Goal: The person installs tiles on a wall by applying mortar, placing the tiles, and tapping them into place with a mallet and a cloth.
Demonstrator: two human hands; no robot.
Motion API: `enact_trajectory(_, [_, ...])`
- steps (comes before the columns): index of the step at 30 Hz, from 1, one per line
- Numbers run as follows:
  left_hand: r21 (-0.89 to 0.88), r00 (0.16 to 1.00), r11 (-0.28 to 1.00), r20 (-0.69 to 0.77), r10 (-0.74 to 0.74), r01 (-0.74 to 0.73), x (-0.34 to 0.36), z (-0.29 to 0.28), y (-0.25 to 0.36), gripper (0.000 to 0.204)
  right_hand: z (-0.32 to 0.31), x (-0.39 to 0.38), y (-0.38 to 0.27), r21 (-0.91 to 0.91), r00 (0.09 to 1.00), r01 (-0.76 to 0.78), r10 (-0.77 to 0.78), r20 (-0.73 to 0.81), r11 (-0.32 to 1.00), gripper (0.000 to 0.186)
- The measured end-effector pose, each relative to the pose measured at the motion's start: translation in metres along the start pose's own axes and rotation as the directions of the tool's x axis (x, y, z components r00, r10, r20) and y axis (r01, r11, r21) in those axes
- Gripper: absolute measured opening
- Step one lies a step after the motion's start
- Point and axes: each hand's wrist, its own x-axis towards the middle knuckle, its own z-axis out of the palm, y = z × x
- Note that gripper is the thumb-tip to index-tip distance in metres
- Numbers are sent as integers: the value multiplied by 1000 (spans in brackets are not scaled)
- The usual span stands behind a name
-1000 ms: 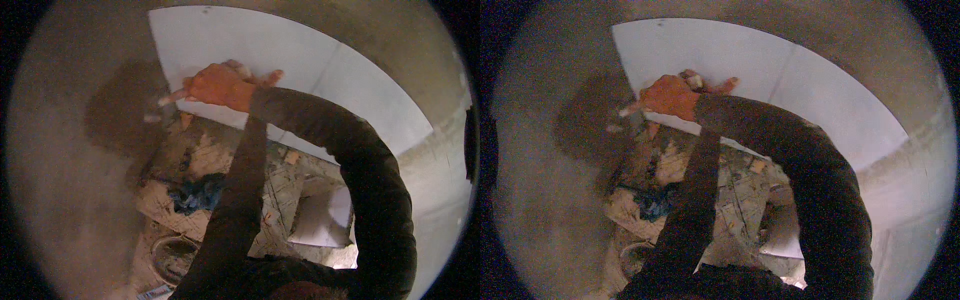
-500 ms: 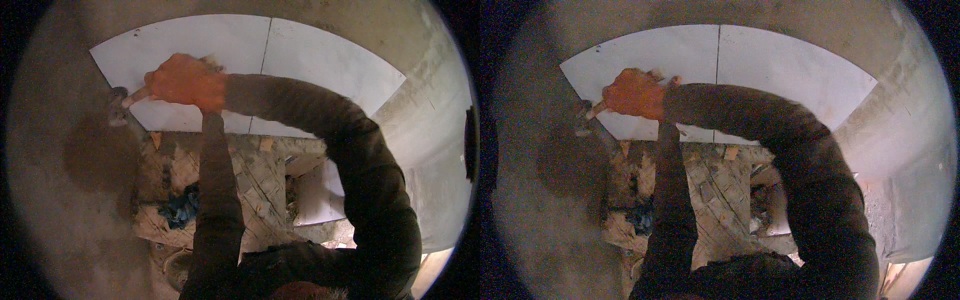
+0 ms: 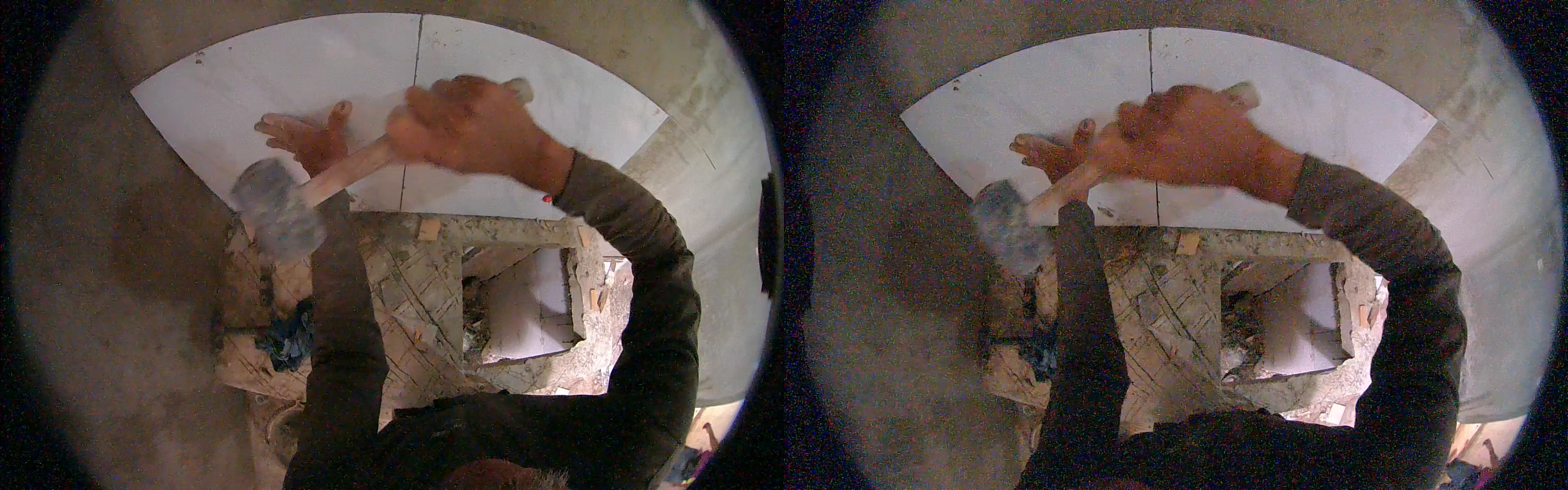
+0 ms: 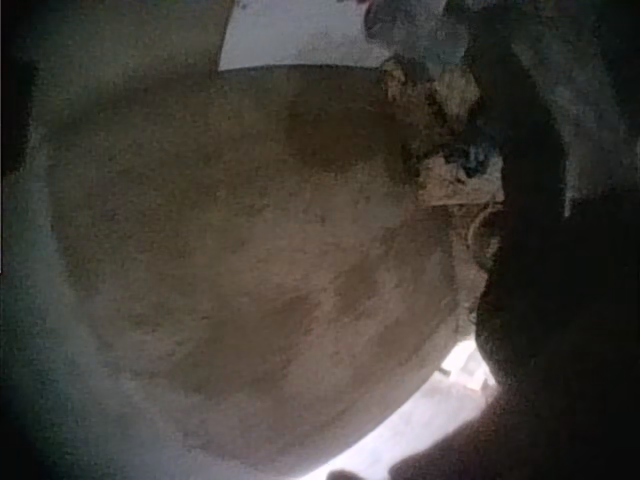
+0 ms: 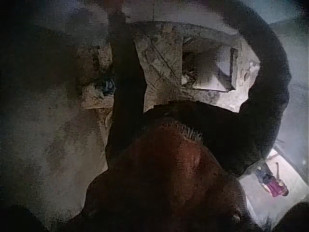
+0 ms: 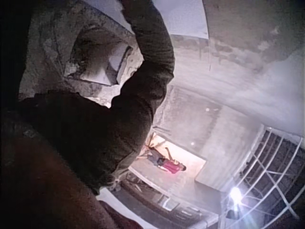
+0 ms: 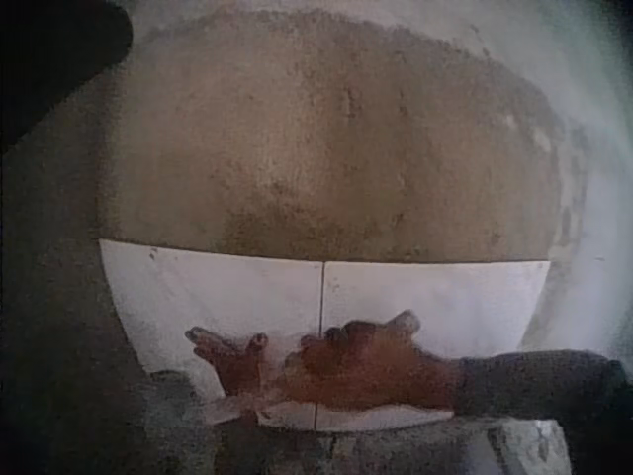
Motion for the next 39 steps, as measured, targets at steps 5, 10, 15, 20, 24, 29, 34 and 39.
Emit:
enact_trajectory(5, [-253, 971, 965, 241, -5, 68, -8, 13, -6, 119, 11, -23, 20, -41, 966, -248, 250, 60, 968, 25])
enact_trajectory(10, [288, 996, 956, -52, 76, -58, 14, 25, -37, 125, 3, -23, 9, -29, 1000, 27, -28, -10, 999, 24])
enact_trajectory(15, [-438, 974, 898, 219, 52, 50, -11, 2, 7, 139, 13, -37, 31, -70, 943, -311, 317, 103, 948, 28])
enact_trajectory(20, [-37, 995, 999, 100, 2, 2, -19, 12, 1, 132, 2, -69, 11, -78, 999, -24, 22, -30, 997, 29])
enact_trajectory(24, [348, 942, 891, -56, 331, -293, 5, 20, -48, 125, 19, -57, 48, -57, 963, -265, 268, 37, 962, 23])
enact_trajectory(29, [180, 985, 981, 144, -100, 73, -38, -21, 46, 114, 0, -83, 13, -76, 997, -64, 60, -47, 995, 20])
enact_trajectory(34, [392, 927, 876, -122, 354, -282, 30, 11, -72, 119, 23, -70, 40, -81, 957, -273, 279, 77, 959, 23])
enact_trajectory(39, [103, 821, 923, 429, -377, 371, -36, -28, 76, 133, 13, -105, 15, -8, 991, -123, 123, 53, 992, 26])
